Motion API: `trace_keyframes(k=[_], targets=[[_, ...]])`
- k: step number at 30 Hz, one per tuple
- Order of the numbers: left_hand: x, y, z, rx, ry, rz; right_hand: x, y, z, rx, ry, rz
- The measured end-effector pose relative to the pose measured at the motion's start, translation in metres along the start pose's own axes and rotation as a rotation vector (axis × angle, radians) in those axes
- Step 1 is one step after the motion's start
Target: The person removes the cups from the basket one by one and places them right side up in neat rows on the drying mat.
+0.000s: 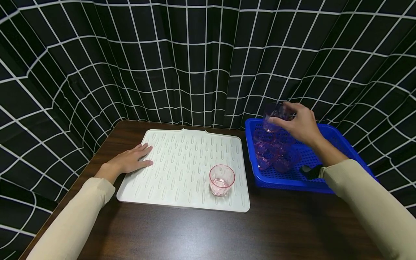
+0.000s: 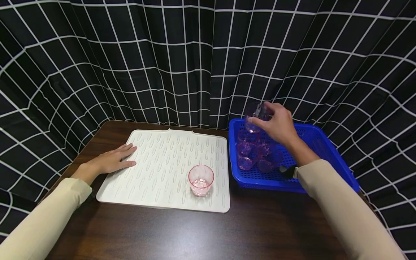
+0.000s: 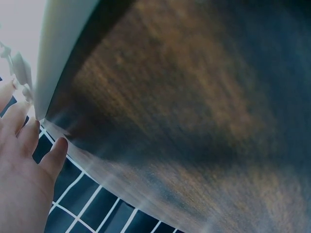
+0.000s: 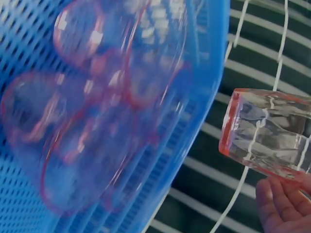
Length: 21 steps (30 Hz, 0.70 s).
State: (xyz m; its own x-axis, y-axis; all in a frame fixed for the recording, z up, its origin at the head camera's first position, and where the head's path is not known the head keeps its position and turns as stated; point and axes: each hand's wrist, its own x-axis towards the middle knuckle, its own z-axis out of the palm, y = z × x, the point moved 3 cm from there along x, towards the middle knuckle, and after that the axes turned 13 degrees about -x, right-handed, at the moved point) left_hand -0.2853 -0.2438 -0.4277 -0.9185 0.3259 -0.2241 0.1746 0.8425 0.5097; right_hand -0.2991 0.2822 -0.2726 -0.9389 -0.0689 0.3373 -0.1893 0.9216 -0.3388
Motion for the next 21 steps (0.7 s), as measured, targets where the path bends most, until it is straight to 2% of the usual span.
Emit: trace_keyframes(k=[4,10,16,21], targets=[[-0.001,0.000,-0.001,0.001,0.002,0.004,0.001,-0.028,0.012,0.020,-0.024,-0.078],[-0.004,0.002,-0.001,-0.005,0.005,0.010,0.002,-0.066,0.031,0.052,-0.082,-0.152],[-0.002,0.001,0.000,-0.005,0.005,0.014,-0.004,-0.088,0.054,0.064,-0.139,-0.208],[0.000,-0.001,0.000,-0.004,0.007,0.018,-0.005,-0.103,0.064,0.069,-0.165,-0.239]])
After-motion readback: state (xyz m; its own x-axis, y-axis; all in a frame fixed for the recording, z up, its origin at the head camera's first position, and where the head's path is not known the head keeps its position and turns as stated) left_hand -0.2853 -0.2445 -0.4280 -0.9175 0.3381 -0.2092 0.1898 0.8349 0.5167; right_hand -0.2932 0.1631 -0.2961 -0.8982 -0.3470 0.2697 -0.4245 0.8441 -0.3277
